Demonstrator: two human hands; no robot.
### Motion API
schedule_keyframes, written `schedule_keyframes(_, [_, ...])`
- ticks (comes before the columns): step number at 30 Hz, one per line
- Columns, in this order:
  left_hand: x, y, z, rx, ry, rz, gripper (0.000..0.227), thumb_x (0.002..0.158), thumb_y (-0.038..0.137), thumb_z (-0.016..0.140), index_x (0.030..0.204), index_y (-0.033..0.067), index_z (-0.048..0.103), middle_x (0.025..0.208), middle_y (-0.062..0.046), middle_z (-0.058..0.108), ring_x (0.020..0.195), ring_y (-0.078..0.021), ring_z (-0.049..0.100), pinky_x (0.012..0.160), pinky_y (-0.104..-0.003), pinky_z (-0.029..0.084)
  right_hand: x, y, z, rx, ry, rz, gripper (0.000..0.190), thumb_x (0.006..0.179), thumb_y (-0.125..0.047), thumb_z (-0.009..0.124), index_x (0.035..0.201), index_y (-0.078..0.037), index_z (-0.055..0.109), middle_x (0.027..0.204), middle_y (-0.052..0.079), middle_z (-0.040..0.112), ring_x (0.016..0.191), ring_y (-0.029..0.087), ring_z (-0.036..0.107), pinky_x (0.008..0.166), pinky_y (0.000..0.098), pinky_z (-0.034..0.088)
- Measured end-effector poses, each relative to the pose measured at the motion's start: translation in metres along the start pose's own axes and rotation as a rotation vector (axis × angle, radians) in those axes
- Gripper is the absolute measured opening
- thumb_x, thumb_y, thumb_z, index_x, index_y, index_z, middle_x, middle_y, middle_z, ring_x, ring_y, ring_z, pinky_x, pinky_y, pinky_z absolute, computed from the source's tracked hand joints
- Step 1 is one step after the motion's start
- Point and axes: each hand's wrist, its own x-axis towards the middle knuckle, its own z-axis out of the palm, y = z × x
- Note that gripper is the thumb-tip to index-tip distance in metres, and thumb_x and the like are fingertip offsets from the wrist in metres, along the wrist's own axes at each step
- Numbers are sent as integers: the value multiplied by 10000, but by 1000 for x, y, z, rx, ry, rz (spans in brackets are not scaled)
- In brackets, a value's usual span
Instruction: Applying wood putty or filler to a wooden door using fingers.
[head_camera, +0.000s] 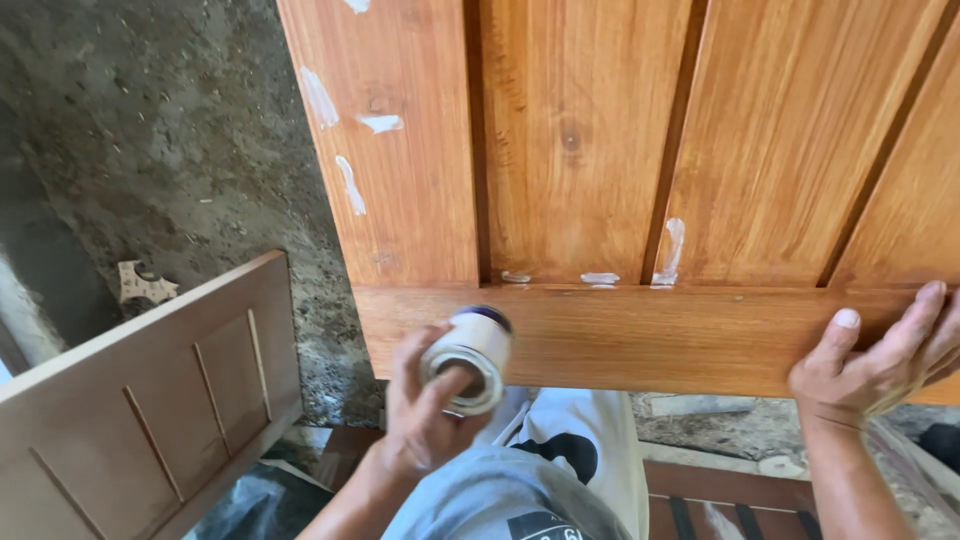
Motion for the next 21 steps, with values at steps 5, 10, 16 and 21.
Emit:
schedule_keyframes(5, [7, -23, -30, -42, 287, -50, 648, 917, 215, 851, 1327, 101, 363, 1386, -270, 412, 1340, -415, 556, 1110, -525, 523, 5, -2, -1, -25, 12, -84, 689, 1190, -429, 451, 1674, 48, 339, 1713, 307, 304, 1575, 488, 276, 1273, 612, 165])
schedule_keyframes(10, [5, -65, -60, 22, 671, -177, 713, 1065, 219, 797, 1445, 144, 199, 1398, -161, 354, 1297, -291, 494, 1139, -441, 492, 8, -8, -2, 9, 26, -53, 686, 1199, -460, 456, 1663, 31, 337, 1726, 294, 279, 1612, 509, 253, 1260, 636, 160])
schedule_keyframes(16, [21, -82, -57, -264, 882, -427, 1038, 1130, 190, 830, 1595, 54, -88, 1533, -255, 325, 1368, -302, 476, 1172, -428, 461, 9, -4, 2, 4, 45, -66, 714, 1163, -498, 459, 1644, 14, 331, 1714, 282, 281, 1600, 513, 256, 1277, 664, 167])
schedule_keyframes(21, [23, -100, -22, -44, 968, -532, 1041, 1057, 63, 813, 1651, 24, -41, 1689, -273, 146, 1553, -365, 275, 1331, -469, 274, 9, 0, 5, 4, 31, -35, 725, 1140, -481, 483, 1649, 11, 325, 1710, 290, 278, 1591, 508, 258, 1292, 666, 168])
